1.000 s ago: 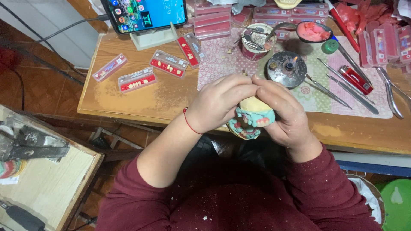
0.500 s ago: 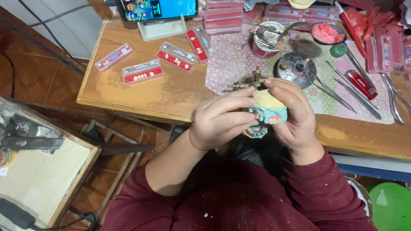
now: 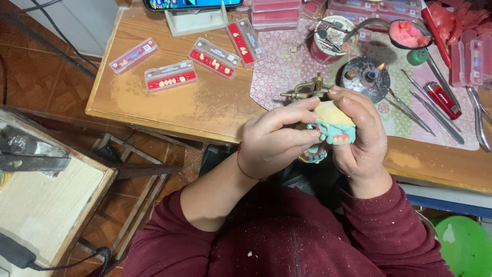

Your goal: The person assembles a dental prosthesis by applying wax to a denture mold and embedding artificial teeth. They use a metal spatula to spread wax, a rotary tool to shape individual teeth, and tweezers to position components. The person repeatedly handles the mold and teeth, adjusting placement and smoothing the wax surface.

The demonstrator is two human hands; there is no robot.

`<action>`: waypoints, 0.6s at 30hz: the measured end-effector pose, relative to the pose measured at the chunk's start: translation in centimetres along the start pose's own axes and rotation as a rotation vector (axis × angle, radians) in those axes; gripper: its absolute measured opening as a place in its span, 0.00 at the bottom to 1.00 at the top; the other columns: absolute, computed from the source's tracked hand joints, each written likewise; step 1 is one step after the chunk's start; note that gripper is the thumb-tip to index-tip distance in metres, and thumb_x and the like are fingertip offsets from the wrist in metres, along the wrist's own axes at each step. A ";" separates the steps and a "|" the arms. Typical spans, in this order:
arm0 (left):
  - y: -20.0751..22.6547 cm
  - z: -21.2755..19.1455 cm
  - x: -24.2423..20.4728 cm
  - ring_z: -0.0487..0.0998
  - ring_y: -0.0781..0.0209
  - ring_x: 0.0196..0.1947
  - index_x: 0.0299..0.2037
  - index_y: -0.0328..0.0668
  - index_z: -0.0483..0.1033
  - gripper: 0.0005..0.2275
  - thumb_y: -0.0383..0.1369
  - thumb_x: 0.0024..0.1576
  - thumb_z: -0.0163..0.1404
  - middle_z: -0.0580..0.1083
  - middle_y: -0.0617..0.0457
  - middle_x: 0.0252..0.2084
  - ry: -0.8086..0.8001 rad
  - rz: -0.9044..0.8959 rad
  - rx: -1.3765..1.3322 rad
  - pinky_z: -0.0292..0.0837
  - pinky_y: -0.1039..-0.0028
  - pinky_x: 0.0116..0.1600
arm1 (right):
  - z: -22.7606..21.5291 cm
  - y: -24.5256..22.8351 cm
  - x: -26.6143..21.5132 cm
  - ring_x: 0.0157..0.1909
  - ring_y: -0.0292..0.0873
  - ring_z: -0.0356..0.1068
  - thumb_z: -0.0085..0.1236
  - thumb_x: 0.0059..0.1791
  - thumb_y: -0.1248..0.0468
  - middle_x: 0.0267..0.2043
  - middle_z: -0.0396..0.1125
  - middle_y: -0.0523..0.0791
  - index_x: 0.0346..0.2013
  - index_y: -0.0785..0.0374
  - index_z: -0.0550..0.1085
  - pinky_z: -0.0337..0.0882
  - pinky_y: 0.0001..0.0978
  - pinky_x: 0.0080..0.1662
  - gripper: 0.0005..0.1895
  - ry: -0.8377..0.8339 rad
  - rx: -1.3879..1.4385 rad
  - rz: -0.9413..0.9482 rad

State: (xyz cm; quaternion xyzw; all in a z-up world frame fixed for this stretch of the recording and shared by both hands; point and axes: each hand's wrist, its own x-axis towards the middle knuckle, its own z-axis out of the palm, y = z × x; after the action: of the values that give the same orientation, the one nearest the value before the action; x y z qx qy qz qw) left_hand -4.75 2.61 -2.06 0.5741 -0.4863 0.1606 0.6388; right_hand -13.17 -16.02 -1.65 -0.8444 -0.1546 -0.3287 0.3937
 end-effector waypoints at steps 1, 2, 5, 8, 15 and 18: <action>0.0 0.1 0.0 0.80 0.49 0.60 0.42 0.43 0.80 0.10 0.19 0.55 0.63 0.75 0.51 0.51 0.002 -0.008 -0.020 0.81 0.68 0.61 | 0.0 0.0 0.0 0.65 0.52 0.68 0.53 0.61 0.61 0.61 0.67 0.53 0.66 0.62 0.65 0.68 0.43 0.68 0.20 0.001 -0.016 0.005; -0.1 0.1 0.0 0.80 0.49 0.60 0.42 0.43 0.80 0.10 0.19 0.55 0.63 0.75 0.51 0.51 0.001 -0.008 -0.020 0.81 0.68 0.61 | 0.0 0.0 0.0 0.65 0.52 0.68 0.53 0.61 0.61 0.61 0.67 0.53 0.66 0.62 0.65 0.68 0.43 0.68 0.20 0.002 -0.017 0.006; -0.2 0.2 -0.1 0.80 0.50 0.60 0.41 0.43 0.80 0.09 0.20 0.55 0.64 0.75 0.51 0.51 0.012 -0.024 0.000 0.81 0.69 0.61 | 0.1 -0.1 0.2 0.65 0.52 0.68 0.52 0.61 0.62 0.61 0.67 0.53 0.66 0.62 0.65 0.66 0.42 0.65 0.19 0.002 -0.025 0.002; -0.3 0.2 -0.2 0.81 0.51 0.57 0.40 0.43 0.79 0.09 0.20 0.56 0.64 0.75 0.51 0.51 0.016 -0.044 0.001 0.81 0.69 0.61 | 0.2 -0.3 0.4 0.65 0.52 0.68 0.53 0.61 0.62 0.61 0.66 0.52 0.66 0.62 0.65 0.68 0.42 0.67 0.20 -0.008 -0.025 0.000; -0.4 0.2 0.0 0.80 0.48 0.59 0.40 0.40 0.79 0.08 0.20 0.55 0.63 0.76 0.50 0.50 0.009 -0.058 -0.016 0.81 0.68 0.60 | 0.4 -0.2 0.5 0.64 0.52 0.68 0.53 0.61 0.66 0.60 0.66 0.52 0.66 0.63 0.65 0.68 0.42 0.67 0.19 0.004 -0.080 -0.012; -0.4 0.3 0.0 0.80 0.49 0.59 0.39 0.40 0.79 0.07 0.20 0.56 0.63 0.76 0.50 0.50 0.012 -0.063 -0.012 0.81 0.68 0.60 | 0.4 -0.2 0.5 0.64 0.52 0.68 0.54 0.60 0.68 0.60 0.67 0.53 0.66 0.64 0.65 0.68 0.42 0.67 0.19 0.006 -0.113 -0.017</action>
State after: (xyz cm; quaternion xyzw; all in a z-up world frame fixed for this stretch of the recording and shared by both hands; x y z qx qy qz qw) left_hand -4.59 2.21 -2.39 0.5843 -0.4649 0.1409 0.6500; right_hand -12.70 -15.56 -1.42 -0.8630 -0.1417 -0.3428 0.3431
